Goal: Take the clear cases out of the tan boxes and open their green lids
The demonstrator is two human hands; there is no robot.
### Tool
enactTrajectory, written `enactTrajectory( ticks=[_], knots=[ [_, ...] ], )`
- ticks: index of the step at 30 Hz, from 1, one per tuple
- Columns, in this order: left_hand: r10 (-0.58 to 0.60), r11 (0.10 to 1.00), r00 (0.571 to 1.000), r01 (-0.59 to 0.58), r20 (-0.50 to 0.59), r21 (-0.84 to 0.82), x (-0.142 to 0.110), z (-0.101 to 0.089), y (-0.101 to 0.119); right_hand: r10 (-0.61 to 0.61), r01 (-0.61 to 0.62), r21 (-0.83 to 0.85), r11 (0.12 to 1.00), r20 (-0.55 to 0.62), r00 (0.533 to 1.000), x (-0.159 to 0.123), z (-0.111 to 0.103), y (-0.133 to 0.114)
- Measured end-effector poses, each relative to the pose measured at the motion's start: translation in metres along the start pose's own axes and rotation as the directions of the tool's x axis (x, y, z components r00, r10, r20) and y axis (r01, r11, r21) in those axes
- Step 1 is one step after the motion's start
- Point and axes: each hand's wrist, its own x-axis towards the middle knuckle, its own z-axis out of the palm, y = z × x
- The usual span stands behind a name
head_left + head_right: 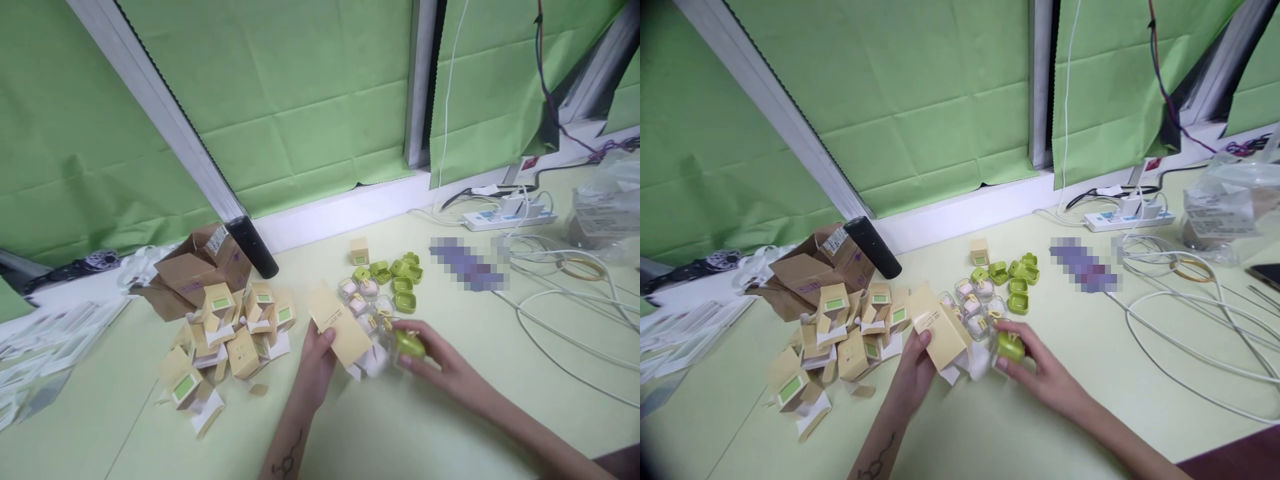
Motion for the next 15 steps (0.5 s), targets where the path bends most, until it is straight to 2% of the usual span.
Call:
enactTrajectory(
  ticks=[2, 5, 7, 10, 12, 13, 15],
  knots=[
    [-0.051, 0.996, 0.999, 0.052, 0.007, -0.068, 0.001, 0.000, -0.007, 0.090, -0.077, 0.107, 0.991, -0.122, 0.988, 0.010, -0.014, -0.005],
    [-0.092, 0.993, 0.995, 0.094, 0.034, -0.070, -0.002, -0.002, -0.011, 0.194, -0.146, 0.202, 0.968, -0.246, 0.950, 0.029, -0.026, -0.018],
    [-0.099, 0.994, 0.991, 0.102, 0.091, -0.039, -0.006, -0.003, -0.012, 0.250, -0.189, 0.258, 0.947, -0.228, 0.941, 0.041, -0.023, -0.028],
    [-0.084, 0.996, 0.969, 0.071, 0.232, 0.061, -0.012, -0.002, -0.014, 0.255, -0.207, 0.351, 0.913, -0.095, 0.962, 0.053, -0.006, -0.038],
    [-0.022, 0.973, 0.960, -0.043, 0.278, 0.225, -0.016, -0.002, -0.015, 0.242, -0.209, 0.393, 0.895, -0.034, 0.970, 0.054, 0.008, -0.040],
    [0.031, 0.932, 0.960, -0.129, 0.280, 0.339, -0.018, -0.002, -0.015, 0.234, -0.205, 0.410, 0.889, -0.023, 0.972, 0.053, 0.013, -0.040],
    [0.194, 0.763, 0.928, -0.346, 0.318, 0.546, -0.021, -0.003, -0.015, 0.199, -0.158, 0.435, 0.887, -0.050, 0.979, 0.050, 0.018, -0.038]
  ],
)
